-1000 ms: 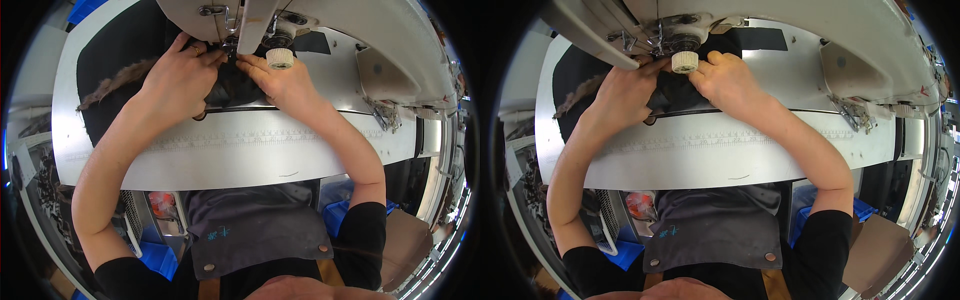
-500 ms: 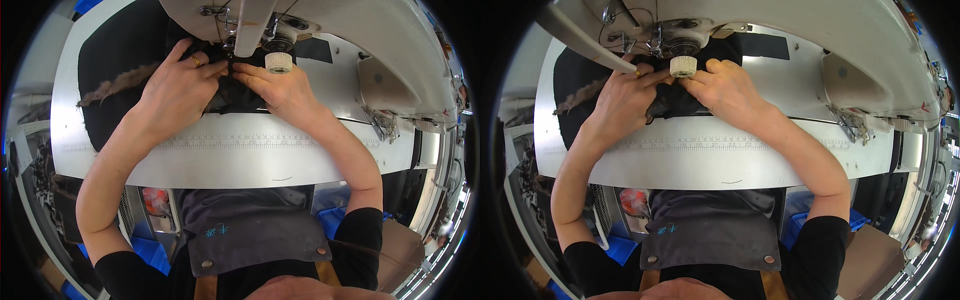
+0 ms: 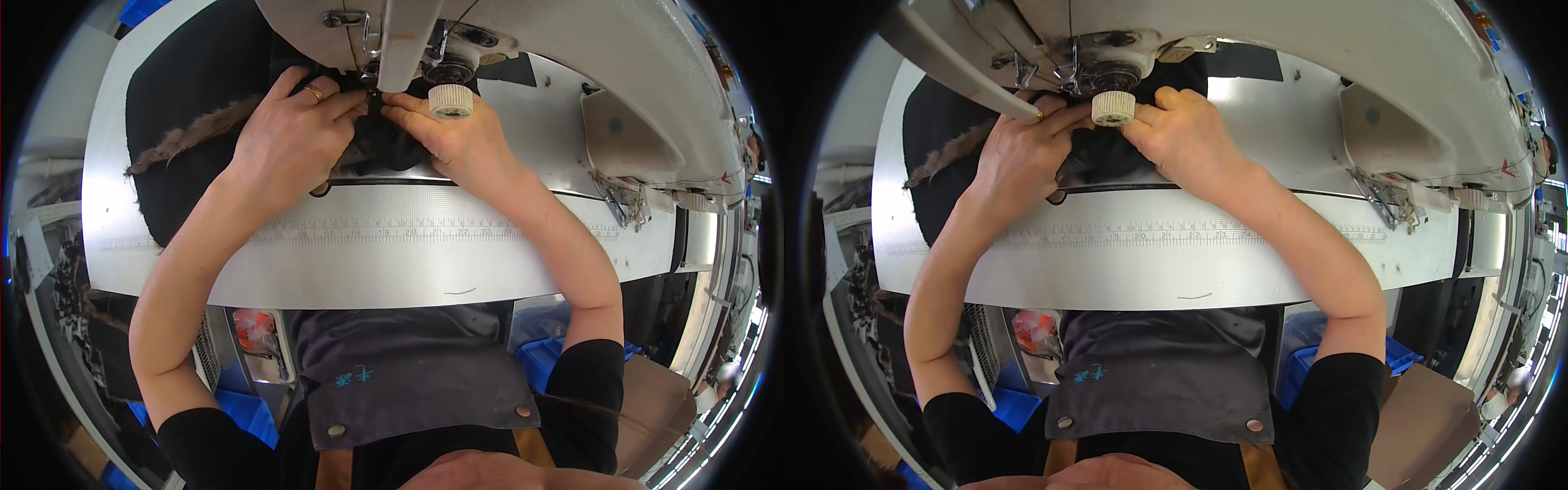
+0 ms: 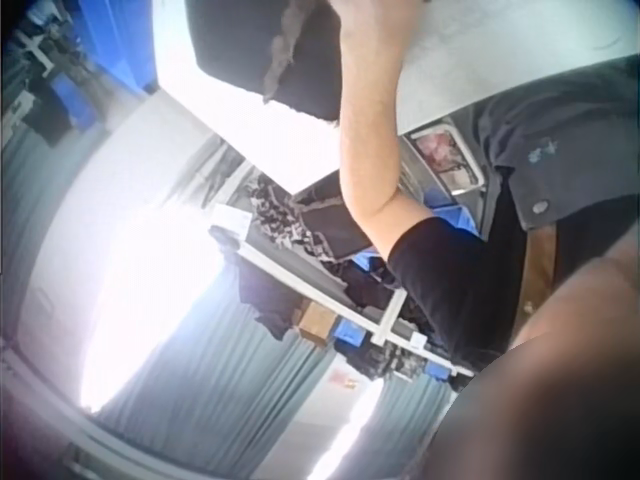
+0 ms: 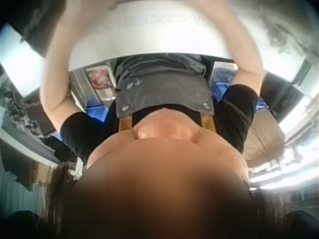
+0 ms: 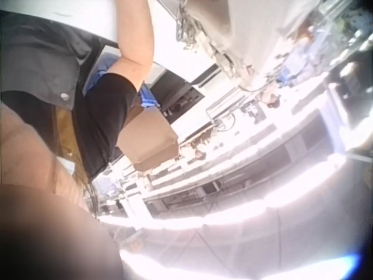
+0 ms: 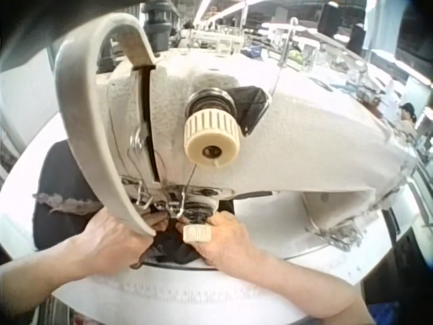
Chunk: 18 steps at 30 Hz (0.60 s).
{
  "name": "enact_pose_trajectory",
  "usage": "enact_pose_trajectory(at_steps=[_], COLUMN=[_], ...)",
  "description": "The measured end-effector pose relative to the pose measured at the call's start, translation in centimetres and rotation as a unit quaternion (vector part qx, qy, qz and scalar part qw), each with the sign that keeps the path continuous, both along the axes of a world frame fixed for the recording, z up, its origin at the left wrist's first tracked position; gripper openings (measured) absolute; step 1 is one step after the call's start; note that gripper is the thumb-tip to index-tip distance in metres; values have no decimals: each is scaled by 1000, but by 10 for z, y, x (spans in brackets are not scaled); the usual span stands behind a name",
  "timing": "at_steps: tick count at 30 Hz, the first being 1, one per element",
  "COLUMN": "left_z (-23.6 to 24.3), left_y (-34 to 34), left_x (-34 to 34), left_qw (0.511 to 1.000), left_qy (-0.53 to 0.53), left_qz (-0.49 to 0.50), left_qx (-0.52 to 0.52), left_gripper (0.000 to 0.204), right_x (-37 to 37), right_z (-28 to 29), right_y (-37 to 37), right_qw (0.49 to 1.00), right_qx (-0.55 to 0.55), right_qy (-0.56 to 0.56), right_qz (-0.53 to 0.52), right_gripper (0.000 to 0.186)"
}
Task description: Sewing a fur-trimmed fabric accessory using an industrial sewing machine.
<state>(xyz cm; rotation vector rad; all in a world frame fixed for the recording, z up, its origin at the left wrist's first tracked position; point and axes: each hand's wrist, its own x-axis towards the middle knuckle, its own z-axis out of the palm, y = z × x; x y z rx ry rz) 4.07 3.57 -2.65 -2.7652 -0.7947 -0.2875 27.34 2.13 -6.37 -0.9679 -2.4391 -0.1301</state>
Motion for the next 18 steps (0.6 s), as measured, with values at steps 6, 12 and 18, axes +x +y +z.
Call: enact_pose_trajectory(at_steps=[6,12,18], left_z=[-4,-4,12], left_y=[1,8,1], left_x=[1,3,5], left_qw=[1000,999,998], left_qy=[-8,-12,49], left_qz=[4,-13,41], left_qx=[-10,31,-7], left_gripper=[26,28,33], right_x=[2,5,-16], right_z=[-3,-5,25], right_y=[-3,5,-11], right_qw=[999,998,974], right_qx=[-27,4,-203], right_qy=[-39,-42,98], right_qz=[-20,-37,-26], right_gripper=[57,61,32])
